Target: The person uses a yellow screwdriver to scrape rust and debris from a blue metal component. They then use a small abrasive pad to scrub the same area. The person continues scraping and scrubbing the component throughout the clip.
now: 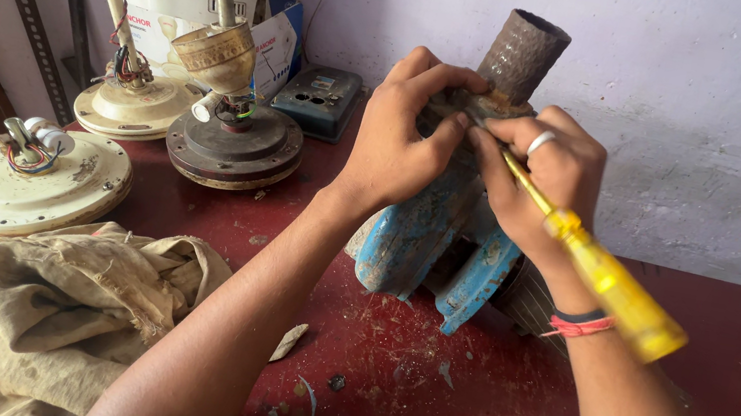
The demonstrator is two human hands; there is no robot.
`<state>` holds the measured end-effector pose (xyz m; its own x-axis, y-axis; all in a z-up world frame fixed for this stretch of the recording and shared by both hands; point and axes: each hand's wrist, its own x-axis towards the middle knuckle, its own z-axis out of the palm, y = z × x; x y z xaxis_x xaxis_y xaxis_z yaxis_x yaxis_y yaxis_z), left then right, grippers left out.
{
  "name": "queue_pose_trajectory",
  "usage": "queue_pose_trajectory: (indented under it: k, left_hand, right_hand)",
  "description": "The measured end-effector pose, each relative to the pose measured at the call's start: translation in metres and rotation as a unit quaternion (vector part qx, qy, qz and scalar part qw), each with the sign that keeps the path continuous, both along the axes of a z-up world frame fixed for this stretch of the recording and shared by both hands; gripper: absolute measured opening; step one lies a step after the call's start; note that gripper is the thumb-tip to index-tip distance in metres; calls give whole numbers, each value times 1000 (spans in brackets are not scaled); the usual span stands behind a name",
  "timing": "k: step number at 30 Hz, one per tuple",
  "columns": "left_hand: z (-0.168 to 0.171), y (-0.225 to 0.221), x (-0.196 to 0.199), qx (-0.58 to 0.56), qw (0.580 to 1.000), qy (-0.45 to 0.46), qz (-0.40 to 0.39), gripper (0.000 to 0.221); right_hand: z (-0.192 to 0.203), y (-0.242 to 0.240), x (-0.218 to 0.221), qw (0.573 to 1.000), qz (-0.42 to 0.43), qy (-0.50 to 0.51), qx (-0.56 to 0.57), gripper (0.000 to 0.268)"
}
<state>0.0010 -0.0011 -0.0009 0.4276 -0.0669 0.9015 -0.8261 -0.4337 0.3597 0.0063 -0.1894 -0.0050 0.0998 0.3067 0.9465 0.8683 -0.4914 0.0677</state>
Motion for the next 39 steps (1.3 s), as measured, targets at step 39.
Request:
queue_pose_trajectory:
  k: [39]
  left_hand:
    - [3,5,1,-4,999,26,-22,35]
  right_hand:
    - [-1,-12,8,955,133,218,153,20]
